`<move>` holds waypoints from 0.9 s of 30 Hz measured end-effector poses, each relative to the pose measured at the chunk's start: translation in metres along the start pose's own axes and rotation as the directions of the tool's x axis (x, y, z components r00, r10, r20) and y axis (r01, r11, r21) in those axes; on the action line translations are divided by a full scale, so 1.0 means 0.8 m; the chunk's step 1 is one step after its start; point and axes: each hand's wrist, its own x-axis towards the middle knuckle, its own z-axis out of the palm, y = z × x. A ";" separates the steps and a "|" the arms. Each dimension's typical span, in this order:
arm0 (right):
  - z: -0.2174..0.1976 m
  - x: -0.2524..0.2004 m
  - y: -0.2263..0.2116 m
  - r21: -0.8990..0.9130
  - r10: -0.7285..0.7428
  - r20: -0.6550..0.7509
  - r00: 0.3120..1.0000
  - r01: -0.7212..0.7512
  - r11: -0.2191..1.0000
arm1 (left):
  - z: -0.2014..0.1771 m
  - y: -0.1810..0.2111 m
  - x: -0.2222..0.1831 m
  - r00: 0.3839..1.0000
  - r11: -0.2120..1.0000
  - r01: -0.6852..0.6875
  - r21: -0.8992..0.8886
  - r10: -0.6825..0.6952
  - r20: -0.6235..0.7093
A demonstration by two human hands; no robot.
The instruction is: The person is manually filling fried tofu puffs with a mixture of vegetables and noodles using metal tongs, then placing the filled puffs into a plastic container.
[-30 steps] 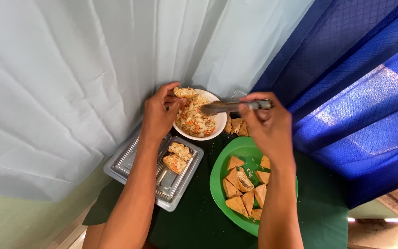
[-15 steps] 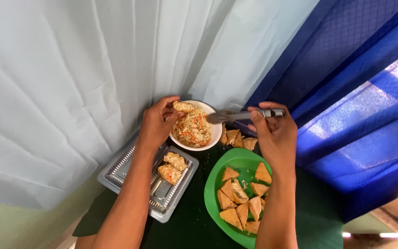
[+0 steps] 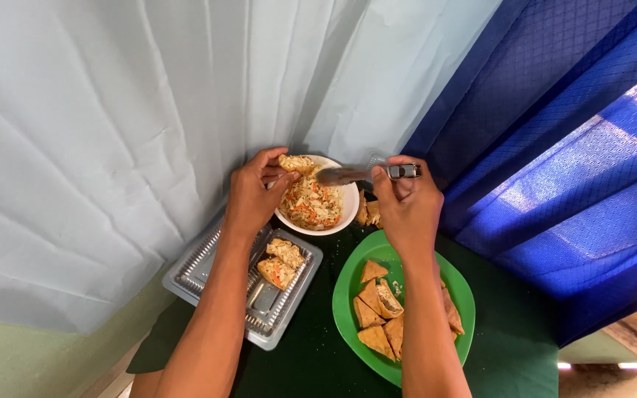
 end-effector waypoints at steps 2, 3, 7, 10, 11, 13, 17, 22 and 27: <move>-0.003 0.002 0.003 0.006 -0.011 0.003 1.000 0.011 1.000 | 0.000 -0.001 0.000 1.000 1.000 0.001 0.001 -0.001 -0.001; -0.004 0.003 0.004 0.012 -0.024 0.005 1.000 0.024 1.000 | 0.000 -0.002 0.000 1.000 1.000 0.000 0.002 0.000 -0.002; 0.005 -0.003 0.002 0.030 -0.024 0.094 0.995 0.021 0.999 | 0.000 -0.004 0.000 1.000 1.000 -0.012 0.023 0.012 -0.001; -0.001 -0.003 -0.016 0.192 0.035 0.151 0.988 -0.064 0.979 | -0.001 -0.005 -0.001 1.000 0.999 -0.022 0.036 0.022 -0.008; -0.006 0.001 -0.015 0.191 0.041 0.130 0.991 -0.065 0.979 | -0.001 -0.007 -0.001 1.000 0.999 -0.021 0.027 0.021 -0.013; -0.009 0.006 -0.004 0.190 0.047 0.109 0.993 -0.067 0.979 | -0.001 -0.012 -0.001 1.000 1.000 -0.019 0.017 0.020 -0.019; 0.017 0.001 0.029 0.103 -0.052 0.057 0.997 0.046 0.994 | 0.000 -0.012 0.000 1.000 1.000 -0.015 -0.001 0.015 -0.021; 0.028 -0.010 0.022 0.129 0.021 0.118 0.993 -0.037 0.991 | -0.001 -0.007 -0.001 1.000 1.000 -0.014 0.008 0.014 -0.028; -0.015 0.004 -0.003 0.143 0.014 0.076 0.997 -0.025 0.989 | 0.001 -0.009 0.000 0.998 0.999 -0.043 -0.006 0.043 -0.036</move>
